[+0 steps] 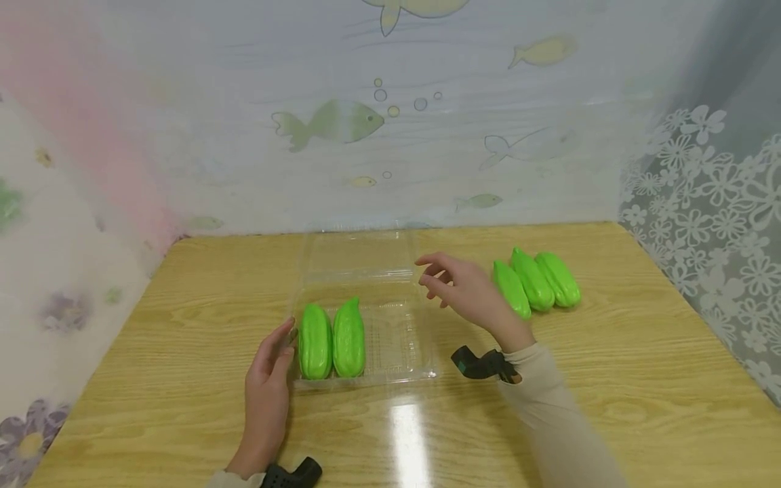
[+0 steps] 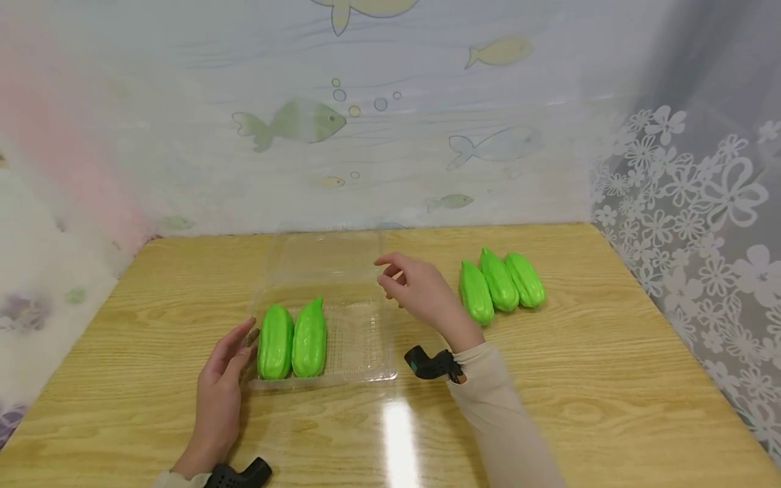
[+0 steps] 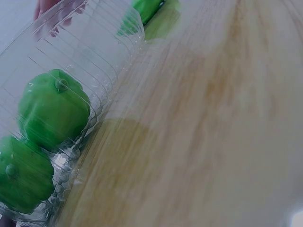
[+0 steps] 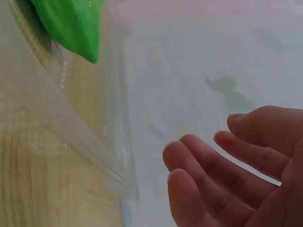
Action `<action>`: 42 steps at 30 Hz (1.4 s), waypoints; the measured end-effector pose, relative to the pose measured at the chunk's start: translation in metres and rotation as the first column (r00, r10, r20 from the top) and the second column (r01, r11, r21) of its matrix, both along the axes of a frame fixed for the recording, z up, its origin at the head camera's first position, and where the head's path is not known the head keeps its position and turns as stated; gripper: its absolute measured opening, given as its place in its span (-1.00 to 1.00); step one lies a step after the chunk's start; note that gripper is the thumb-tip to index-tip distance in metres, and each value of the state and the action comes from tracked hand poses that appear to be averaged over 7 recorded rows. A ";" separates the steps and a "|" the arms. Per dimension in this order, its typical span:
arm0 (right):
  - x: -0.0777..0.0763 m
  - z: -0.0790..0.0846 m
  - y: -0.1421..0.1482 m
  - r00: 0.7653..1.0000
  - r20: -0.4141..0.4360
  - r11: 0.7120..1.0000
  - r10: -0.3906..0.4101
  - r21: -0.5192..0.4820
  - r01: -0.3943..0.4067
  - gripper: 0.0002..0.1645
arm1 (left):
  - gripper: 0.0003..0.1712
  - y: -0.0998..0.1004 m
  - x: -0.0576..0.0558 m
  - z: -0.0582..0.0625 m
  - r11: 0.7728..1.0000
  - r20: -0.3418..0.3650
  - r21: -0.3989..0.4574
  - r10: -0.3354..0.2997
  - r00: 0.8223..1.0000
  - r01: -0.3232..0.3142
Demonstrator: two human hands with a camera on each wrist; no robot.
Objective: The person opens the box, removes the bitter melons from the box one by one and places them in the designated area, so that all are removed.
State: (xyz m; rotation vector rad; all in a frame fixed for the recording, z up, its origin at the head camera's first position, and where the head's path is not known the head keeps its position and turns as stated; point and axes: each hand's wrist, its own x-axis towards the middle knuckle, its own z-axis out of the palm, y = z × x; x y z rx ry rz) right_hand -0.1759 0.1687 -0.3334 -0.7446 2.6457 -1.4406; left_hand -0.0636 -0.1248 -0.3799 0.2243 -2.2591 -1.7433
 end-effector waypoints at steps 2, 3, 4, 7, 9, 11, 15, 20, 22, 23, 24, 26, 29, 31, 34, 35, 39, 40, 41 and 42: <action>0.001 -0.001 -0.004 1.000 0.014 1.000 0.014 0.013 -0.014 -0.63 | -0.60 0.000 0.000 -0.001 1.000 0.004 -0.006 0.002 1.000 -0.002; 0.002 -0.001 -0.007 1.000 0.021 1.000 0.022 0.020 -0.022 -0.62 | -0.60 0.000 0.000 -0.001 1.000 0.005 -0.007 0.003 1.000 -0.003; 0.002 -0.001 -0.009 0.999 0.029 0.999 0.025 0.031 -0.026 -0.60 | -0.61 -0.001 0.000 -0.001 1.000 0.007 -0.008 0.001 1.000 -0.001; 0.005 -0.002 -0.015 0.997 0.066 0.998 0.038 0.055 -0.041 -0.57 | -0.61 -0.001 0.000 -0.002 1.000 0.004 -0.004 0.000 1.000 0.000; 0.007 -0.002 -0.019 0.994 0.102 0.998 0.047 0.044 -0.052 -0.54 | -0.61 -0.001 0.000 -0.002 1.000 0.002 -0.003 -0.001 1.000 0.001; 0.009 -0.002 -0.023 0.990 0.132 0.998 0.054 0.034 -0.059 -0.52 | -0.61 -0.001 -0.001 -0.003 1.000 0.002 -0.002 -0.002 1.000 0.002; 0.012 -0.006 -0.032 0.984 0.164 0.996 0.076 0.031 -0.082 -0.47 | -0.61 -0.001 -0.002 -0.004 1.000 0.007 -0.006 -0.001 1.000 0.001; 0.016 -0.010 -0.041 0.978 0.179 0.993 0.109 0.035 -0.117 -0.41 | -0.61 -0.002 -0.002 -0.005 1.000 -0.002 -0.006 -0.002 1.000 0.002; 0.016 -0.010 -0.044 0.974 0.189 0.992 0.121 0.021 -0.128 -0.41 | -0.61 -0.002 -0.003 -0.005 1.000 -0.007 -0.003 -0.003 1.000 0.003; 0.017 -0.010 -0.045 0.973 0.192 0.991 0.126 0.019 -0.132 -0.41 | -0.61 -0.002 -0.004 -0.005 1.000 -0.008 -0.001 -0.004 1.000 0.004; 0.017 -0.010 -0.047 0.972 0.194 0.990 0.131 0.018 -0.137 -0.42 | -0.61 -0.002 -0.004 -0.005 1.000 -0.010 0.000 -0.005 1.000 0.005; 0.018 -0.009 -0.051 0.971 0.193 0.988 0.143 0.023 -0.150 -0.41 | -0.61 -0.002 -0.005 -0.005 1.000 -0.009 0.006 -0.006 1.000 0.006; 0.021 -0.008 -0.057 0.967 0.200 0.985 0.155 0.045 -0.167 -0.38 | -0.61 -0.003 -0.005 -0.004 1.000 -0.004 0.004 -0.002 1.000 0.002; 0.023 -0.008 -0.062 0.967 0.201 0.982 0.159 0.069 -0.175 -0.37 | -0.61 -0.004 -0.005 -0.004 1.000 -0.002 0.000 0.000 1.000 0.000; 0.027 -0.012 -0.069 0.971 0.180 0.977 0.158 0.114 -0.180 -0.36 | -0.61 -0.005 -0.005 -0.005 1.000 0.000 -0.010 -0.002 1.000 0.002; 0.028 -0.013 -0.071 0.972 0.171 0.975 0.161 0.126 -0.184 -0.35 | -0.61 -0.005 -0.005 -0.005 1.000 0.004 -0.014 -0.005 1.000 0.006; 0.031 -0.018 -0.078 0.975 0.124 0.963 0.182 0.177 -0.202 -0.33 | -0.61 -0.005 -0.005 -0.006 1.000 0.012 -0.021 -0.011 1.000 0.011; 0.032 -0.019 -0.079 0.976 0.116 0.961 0.187 0.186 -0.206 -0.33 | -0.61 -0.005 -0.006 -0.006 1.000 0.009 -0.018 -0.015 1.000 0.015; 0.032 -0.020 -0.080 0.976 0.110 0.959 0.188 0.192 -0.207 -0.32 | -0.61 -0.005 -0.006 -0.006 1.000 0.003 -0.013 -0.018 1.000 0.018; 0.033 -0.021 -0.081 0.977 0.103 0.958 0.188 0.200 -0.205 -0.31 | -0.62 -0.005 -0.007 -0.006 1.000 -0.005 -0.010 -0.019 1.000 0.019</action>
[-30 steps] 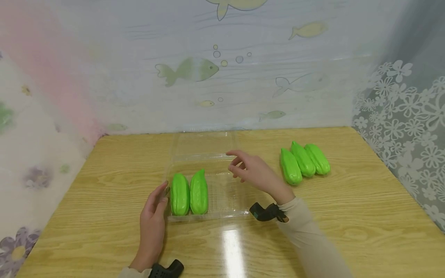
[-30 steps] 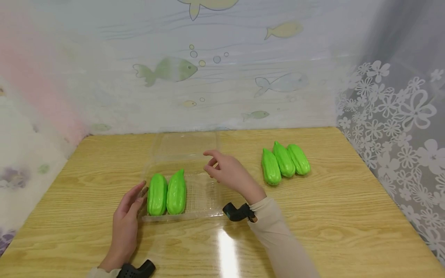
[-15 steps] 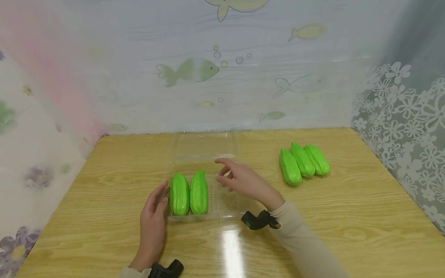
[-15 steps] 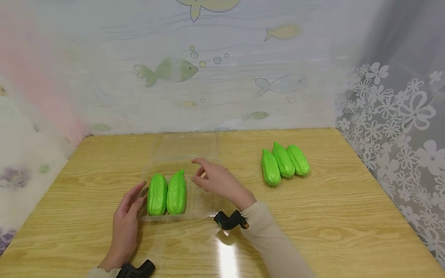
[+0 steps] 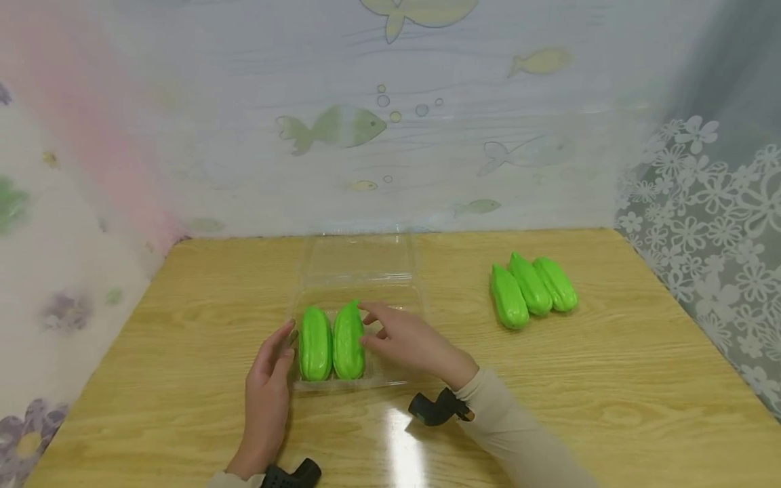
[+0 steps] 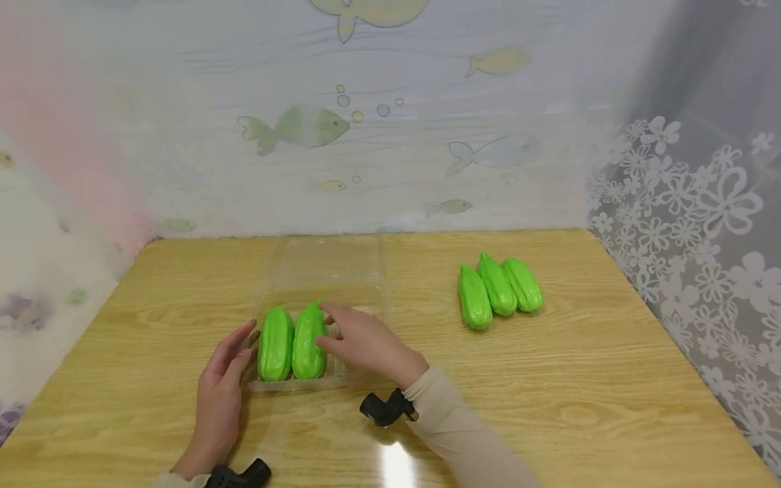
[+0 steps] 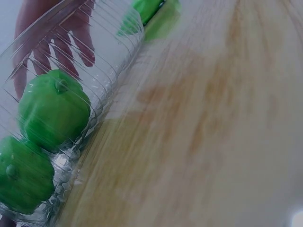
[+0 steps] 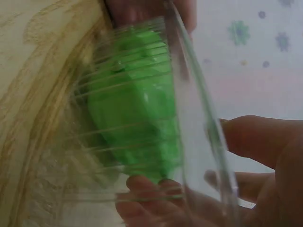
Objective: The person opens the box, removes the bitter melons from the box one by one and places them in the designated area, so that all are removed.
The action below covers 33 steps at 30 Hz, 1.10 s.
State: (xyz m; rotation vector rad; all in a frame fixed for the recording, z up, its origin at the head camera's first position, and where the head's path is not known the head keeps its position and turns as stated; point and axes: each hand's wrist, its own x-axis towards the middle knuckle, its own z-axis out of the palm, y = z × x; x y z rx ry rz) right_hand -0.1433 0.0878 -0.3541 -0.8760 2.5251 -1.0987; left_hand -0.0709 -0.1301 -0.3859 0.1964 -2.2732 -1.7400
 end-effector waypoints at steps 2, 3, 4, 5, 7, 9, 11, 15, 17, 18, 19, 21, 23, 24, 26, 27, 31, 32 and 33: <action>0.001 -0.001 -0.002 1.000 -0.005 1.000 -0.003 0.008 0.003 -0.31 | -0.62 0.000 0.000 0.000 1.000 -0.011 0.012 -0.002 1.000 0.002; 0.002 -0.001 -0.003 1.000 -0.006 1.000 -0.004 0.010 0.005 -0.30 | -0.62 -0.001 0.000 -0.001 1.000 -0.015 0.017 -0.003 1.000 0.004; 0.003 -0.001 -0.003 1.000 -0.006 1.000 -0.004 0.008 0.004 -0.30 | -0.61 0.000 0.000 0.000 1.000 -0.016 0.020 -0.006 1.000 0.006; 0.004 -0.001 -0.003 1.000 -0.001 1.000 -0.005 0.008 0.005 -0.30 | -0.61 0.000 0.000 0.000 1.000 -0.016 0.020 -0.005 1.000 0.006; 0.005 -0.002 -0.004 1.000 0.001 1.000 0.005 0.010 -0.005 -0.29 | -0.61 0.000 0.000 0.001 1.000 -0.010 0.018 -0.005 1.000 0.006; 0.006 -0.003 -0.004 1.000 -0.003 1.000 0.021 0.013 -0.021 -0.29 | -0.61 0.001 0.001 0.001 1.000 -0.003 0.014 -0.002 1.000 0.002; 0.007 -0.005 -0.005 0.999 -0.002 0.999 0.032 0.016 -0.032 -0.28 | -0.61 0.001 0.002 0.002 1.000 0.002 0.012 0.001 1.000 -0.001; 0.008 -0.007 -0.006 0.999 0.001 0.999 0.040 0.014 -0.040 -0.25 | -0.61 0.001 0.003 0.003 1.000 0.016 0.006 0.006 1.000 -0.006; 0.009 -0.008 -0.007 0.999 -0.001 0.999 0.040 0.015 -0.040 -0.24 | -0.61 0.002 0.004 0.004 1.000 0.021 0.007 0.005 1.000 -0.005; 0.010 -0.008 -0.007 0.999 -0.003 0.999 0.041 0.019 -0.041 -0.24 | -0.61 0.002 0.004 0.004 1.000 0.022 0.007 0.006 1.000 -0.006; 0.010 -0.008 -0.007 0.999 -0.008 0.999 0.041 0.025 -0.041 -0.24 | -0.61 0.002 0.004 0.004 1.000 0.022 0.008 0.006 1.000 -0.006; 0.010 -0.009 -0.008 0.999 -0.017 0.999 0.044 0.032 -0.043 -0.23 | -0.61 0.003 0.004 0.004 1.000 0.020 0.012 0.008 1.000 -0.008; 0.010 -0.009 -0.008 0.999 -0.024 0.998 0.047 0.038 -0.046 -0.22 | -0.61 0.003 0.004 0.004 1.000 0.016 0.014 0.009 1.000 -0.010; 0.010 -0.009 -0.008 0.998 -0.028 0.998 0.050 0.043 -0.049 -0.21 | -0.61 0.003 0.004 0.004 1.000 0.015 0.014 0.011 1.000 -0.011; 0.010 -0.010 -0.009 0.998 -0.024 0.997 0.062 0.048 -0.061 -0.19 | -0.61 0.003 0.004 0.005 1.000 0.016 0.012 0.012 1.000 -0.012; 0.011 -0.010 -0.009 0.997 -0.024 0.996 0.069 0.053 -0.068 -0.18 | -0.61 0.003 0.004 0.005 1.000 0.017 0.013 0.011 1.000 -0.011; 0.011 -0.011 -0.010 0.994 -0.029 0.991 0.109 0.077 -0.106 -0.18 | -0.61 0.003 0.004 0.004 1.000 0.023 0.003 0.017 1.000 -0.017; 0.010 -0.011 -0.010 0.992 -0.037 0.990 0.119 0.084 -0.115 -0.18 | -0.61 0.003 0.004 0.005 1.000 0.026 -0.003 0.019 0.999 -0.019; 0.010 -0.011 -0.010 0.990 -0.048 0.988 0.132 0.087 -0.127 -0.20 | -0.61 0.003 0.004 0.005 1.000 0.027 -0.006 0.021 0.999 -0.021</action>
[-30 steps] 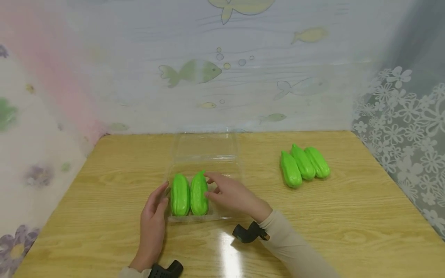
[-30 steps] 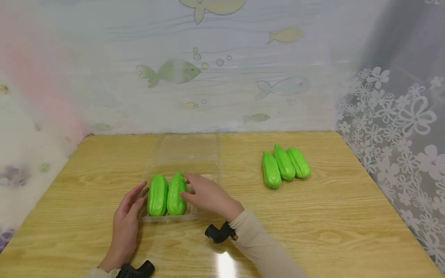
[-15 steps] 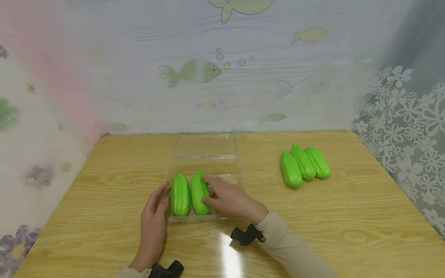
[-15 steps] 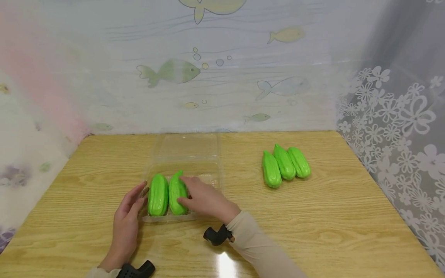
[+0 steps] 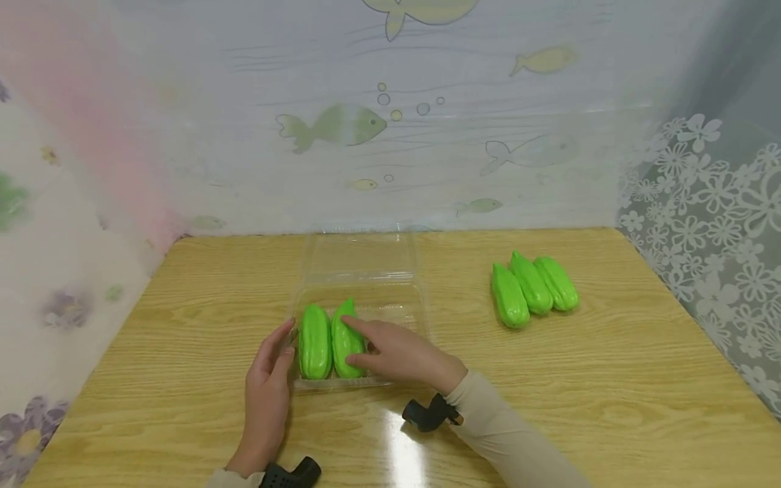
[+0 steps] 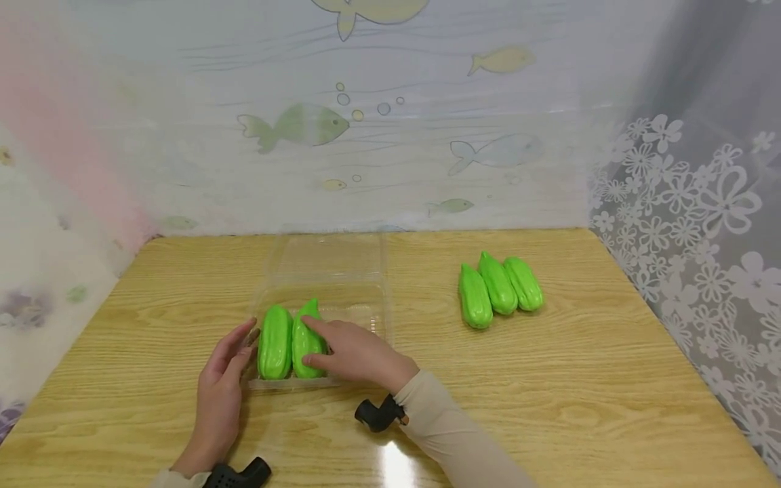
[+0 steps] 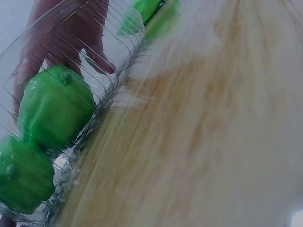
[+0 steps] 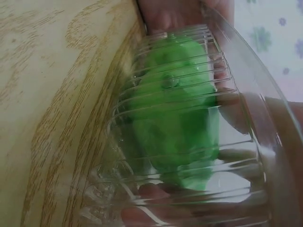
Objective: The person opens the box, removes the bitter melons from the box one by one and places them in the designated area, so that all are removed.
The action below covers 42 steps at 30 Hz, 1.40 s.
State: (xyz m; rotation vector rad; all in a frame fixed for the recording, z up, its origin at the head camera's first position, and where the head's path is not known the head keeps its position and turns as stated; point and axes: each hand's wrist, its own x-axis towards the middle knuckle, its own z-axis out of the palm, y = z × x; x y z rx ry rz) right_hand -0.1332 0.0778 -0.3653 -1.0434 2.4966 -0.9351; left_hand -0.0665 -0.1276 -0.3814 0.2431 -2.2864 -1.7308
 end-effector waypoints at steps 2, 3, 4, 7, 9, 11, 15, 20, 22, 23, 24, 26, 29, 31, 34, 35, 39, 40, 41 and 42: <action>-0.001 -0.001 0.001 0.999 -0.028 1.000 0.017 0.008 -0.017 -0.21 | -0.61 0.000 0.000 -0.001 1.000 0.002 -0.007 -0.001 1.000 0.001; -0.001 -0.002 0.001 0.999 -0.040 1.000 0.022 0.011 -0.021 -0.22 | -0.61 0.000 0.000 -0.001 1.000 0.004 -0.011 -0.001 1.000 0.001; -0.001 -0.002 0.001 0.999 -0.048 1.000 0.026 0.015 -0.026 -0.22 | -0.61 0.000 0.000 -0.001 1.000 0.003 -0.015 -0.002 1.000 0.002; -0.001 -0.002 0.002 0.998 -0.060 0.999 0.026 0.028 -0.024 -0.23 | -0.61 0.001 0.000 -0.002 1.000 0.003 -0.018 -0.003 1.000 0.003; -0.001 -0.002 0.002 0.999 -0.050 1.000 0.016 0.027 -0.014 -0.23 | -0.61 0.001 0.000 -0.002 1.000 0.009 -0.028 -0.001 1.000 0.001; -0.001 -0.001 0.001 1.000 -0.031 1.000 0.003 0.016 -0.002 -0.23 | -0.61 0.001 0.000 -0.001 1.000 0.014 -0.030 0.000 1.000 0.001; -0.001 0.000 -0.002 1.000 0.006 1.000 -0.015 -0.001 0.015 -0.23 | -0.61 -0.001 0.001 -0.002 0.999 0.018 -0.035 0.013 1.000 -0.012; -0.001 0.000 -0.002 0.999 0.029 1.000 -0.021 -0.013 0.022 -0.25 | -0.61 -0.001 0.001 -0.003 1.000 0.013 -0.017 0.008 1.000 -0.008; -0.002 -0.001 -0.002 0.999 0.027 1.000 -0.023 -0.013 0.023 -0.26 | -0.61 -0.001 0.000 -0.003 1.000 0.005 -0.001 0.000 1.000 0.000; -0.002 -0.001 -0.001 0.999 0.025 1.000 -0.022 -0.013 0.023 -0.26 | -0.61 -0.001 0.000 -0.003 1.000 -0.001 0.007 -0.003 1.000 0.003; -0.002 -0.001 -0.001 0.999 0.023 1.000 -0.022 -0.012 0.023 -0.26 | -0.61 -0.001 -0.001 -0.003 1.000 -0.004 0.010 -0.005 1.000 0.005; -0.003 -0.002 -0.001 1.000 0.018 1.000 -0.022 -0.010 0.022 -0.26 | -0.62 0.000 -0.001 -0.003 1.000 -0.009 0.009 -0.005 1.000 0.005; -0.002 -0.002 0.000 1.000 0.013 1.000 -0.025 -0.009 0.025 -0.26 | -0.62 0.001 -0.001 -0.002 1.000 -0.015 0.012 -0.004 1.000 0.004; -0.001 -0.001 0.000 1.000 0.011 1.000 -0.027 -0.006 0.027 -0.26 | -0.62 0.001 -0.001 -0.001 1.000 -0.020 0.015 -0.003 1.000 0.003; 0.000 0.000 0.001 1.000 0.007 1.000 -0.026 0.001 0.026 -0.25 | -0.61 0.003 0.000 0.000 1.000 -0.022 0.023 -0.001 1.000 0.001; 0.001 0.000 0.002 1.000 0.004 1.000 -0.025 0.006 0.025 -0.25 | -0.61 0.003 0.001 0.001 1.000 -0.021 0.024 0.000 1.000 0.000; 0.003 0.002 0.004 1.000 -0.002 1.000 -0.007 0.022 0.007 -0.28 | -0.60 0.005 0.002 0.003 1.000 -0.013 0.027 0.006 1.000 -0.006; 0.003 0.002 0.004 1.000 -0.001 1.000 -0.002 0.021 0.002 -0.29 | -0.60 0.005 0.003 0.003 1.000 -0.012 0.027 0.007 1.000 -0.007; 0.003 0.002 0.005 1.000 0.000 1.000 0.002 0.018 -0.002 -0.30 | -0.61 0.005 0.004 0.004 1.000 -0.013 0.026 0.008 1.000 -0.008; 0.004 0.002 0.005 1.000 0.002 1.000 0.006 0.013 -0.006 -0.31 | -0.61 0.006 0.004 0.004 1.000 -0.013 0.023 0.009 1.000 -0.009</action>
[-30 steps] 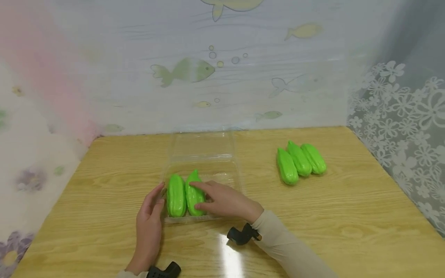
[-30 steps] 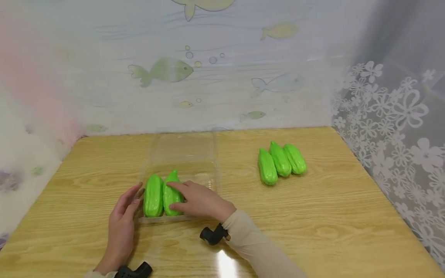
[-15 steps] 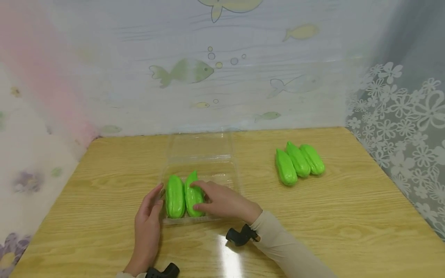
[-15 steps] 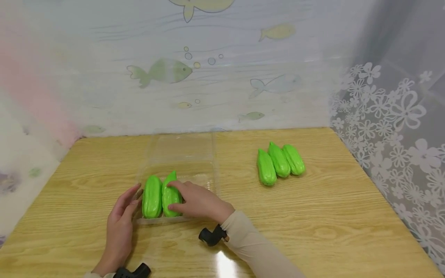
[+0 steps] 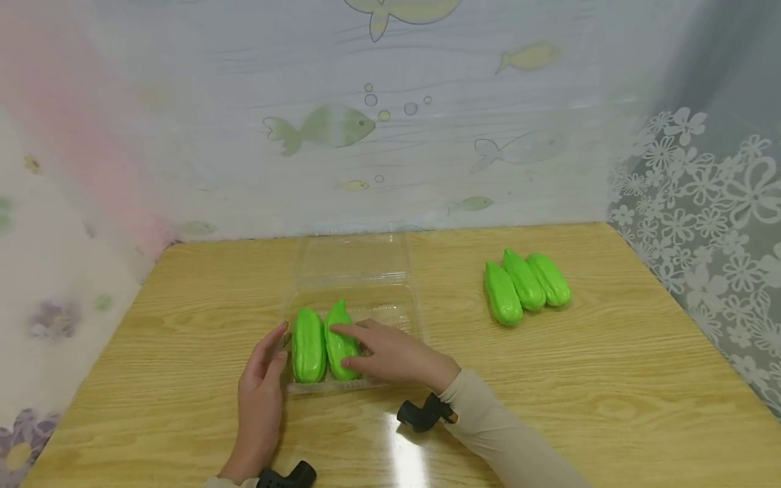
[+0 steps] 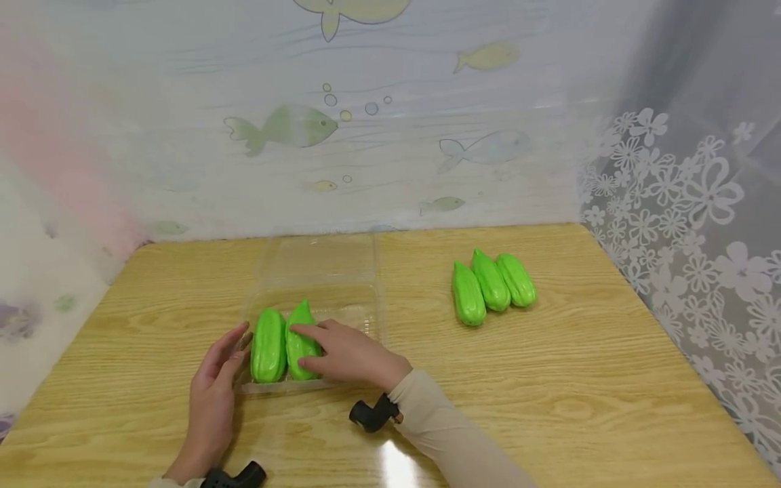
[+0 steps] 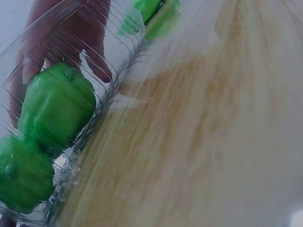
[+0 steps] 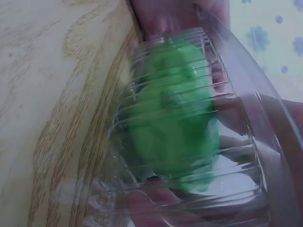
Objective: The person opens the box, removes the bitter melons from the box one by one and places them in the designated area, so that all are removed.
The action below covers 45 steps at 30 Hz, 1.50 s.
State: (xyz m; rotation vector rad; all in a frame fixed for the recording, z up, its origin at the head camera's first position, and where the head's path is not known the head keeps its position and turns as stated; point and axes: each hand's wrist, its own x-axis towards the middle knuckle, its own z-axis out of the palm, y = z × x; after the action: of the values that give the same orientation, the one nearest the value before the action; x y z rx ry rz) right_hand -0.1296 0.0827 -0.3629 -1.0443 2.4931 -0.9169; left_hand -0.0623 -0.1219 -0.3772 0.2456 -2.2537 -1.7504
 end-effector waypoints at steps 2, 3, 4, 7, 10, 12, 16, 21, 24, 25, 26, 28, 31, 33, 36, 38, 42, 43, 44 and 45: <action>0.000 -0.001 0.000 1.000 0.004 1.000 0.002 -0.011 -0.002 -0.33 | -0.61 0.000 0.001 0.000 1.000 0.003 -0.002 0.000 1.000 0.000; 0.000 -0.001 0.000 1.000 0.004 1.000 0.002 -0.016 -0.002 -0.34 | -0.61 0.001 0.001 0.000 1.000 0.006 -0.001 0.000 1.000 0.001; 0.000 -0.002 0.000 1.000 0.004 1.000 0.003 -0.020 -0.003 -0.35 | -0.61 0.001 0.002 0.000 1.000 0.011 -0.005 0.000 1.000 0.000; -0.001 -0.003 0.000 1.000 0.007 0.999 0.005 -0.036 -0.005 -0.37 | -0.61 0.001 0.003 0.000 1.000 0.017 -0.007 0.000 1.000 0.000; -0.001 -0.003 0.000 1.000 0.012 0.998 -0.001 -0.060 0.002 -0.40 | -0.61 0.001 0.004 0.000 1.000 0.017 -0.011 0.001 1.000 -0.001; -0.002 -0.003 0.000 1.000 0.014 0.997 -0.008 -0.075 0.009 -0.43 | -0.62 0.001 0.004 0.000 1.000 0.010 -0.007 0.000 1.000 0.000; -0.001 -0.003 0.000 0.999 0.021 0.996 -0.028 -0.082 0.030 -0.47 | -0.62 0.001 0.003 0.000 1.000 -0.004 -0.005 0.001 1.000 -0.001; 0.000 -0.001 0.001 0.999 0.009 0.995 -0.047 -0.092 0.048 -0.48 | -0.61 0.001 0.003 0.001 1.000 -0.020 -0.001 -0.004 1.000 0.004; -0.001 -0.001 0.001 0.998 -0.001 0.992 -0.055 -0.113 0.055 -0.48 | -0.61 0.001 0.003 0.002 1.000 -0.022 -0.008 -0.008 1.000 0.008; -0.001 -0.001 0.001 0.998 -0.004 0.992 -0.058 -0.117 0.057 -0.48 | -0.61 0.001 0.003 0.002 1.000 -0.023 -0.012 -0.009 1.000 0.009; -0.001 -0.001 0.001 0.998 -0.007 0.991 -0.060 -0.121 0.059 -0.48 | -0.61 0.001 0.003 0.003 1.000 -0.025 -0.013 -0.010 1.000 0.010; -0.002 -0.001 0.000 0.998 -0.014 0.989 -0.069 -0.129 0.066 -0.47 | -0.61 0.001 0.002 0.003 1.000 -0.029 -0.017 -0.013 0.999 0.012; -0.004 0.000 0.001 0.996 -0.019 0.988 -0.086 -0.129 0.083 -0.47 | -0.61 0.001 0.002 0.004 1.000 -0.033 -0.011 -0.012 0.999 0.011; -0.004 0.000 0.002 0.995 -0.016 0.987 -0.099 -0.132 0.096 -0.47 | -0.61 0.002 0.003 0.004 1.000 -0.029 -0.009 -0.010 1.000 0.009; -0.004 0.001 0.004 0.994 -0.002 0.984 -0.112 -0.141 0.111 -0.48 | -0.61 0.003 0.004 0.003 1.000 -0.026 -0.002 -0.008 1.000 0.008; -0.003 0.001 0.004 0.993 0.005 0.981 -0.118 -0.153 0.117 -0.48 | -0.61 0.003 0.004 0.003 1.000 -0.025 -0.008 -0.006 1.000 0.005; -0.003 0.002 0.005 0.992 0.013 0.977 -0.122 -0.177 0.122 -0.49 | -0.61 0.004 0.005 0.002 1.000 -0.030 -0.004 -0.006 1.000 0.006; -0.003 0.003 0.006 0.992 0.014 0.976 -0.123 -0.181 0.124 -0.49 | -0.61 0.004 0.006 0.002 1.000 -0.032 0.000 -0.006 0.999 0.006; -0.002 0.003 0.006 0.992 0.016 0.974 -0.124 -0.187 0.125 -0.49 | -0.61 0.004 0.006 0.001 1.000 -0.032 0.001 -0.005 0.999 0.005; -0.002 0.003 0.006 0.992 0.019 0.973 -0.125 -0.192 0.126 -0.49 | -0.61 0.004 0.007 0.001 1.000 -0.035 0.005 -0.004 0.999 0.004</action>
State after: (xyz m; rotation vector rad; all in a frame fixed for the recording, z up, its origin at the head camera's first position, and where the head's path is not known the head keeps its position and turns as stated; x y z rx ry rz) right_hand -0.1316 0.0883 -0.3594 -0.9446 2.5281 -1.2180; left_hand -0.0558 -0.1180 -0.3762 0.2096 -2.2271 -1.7489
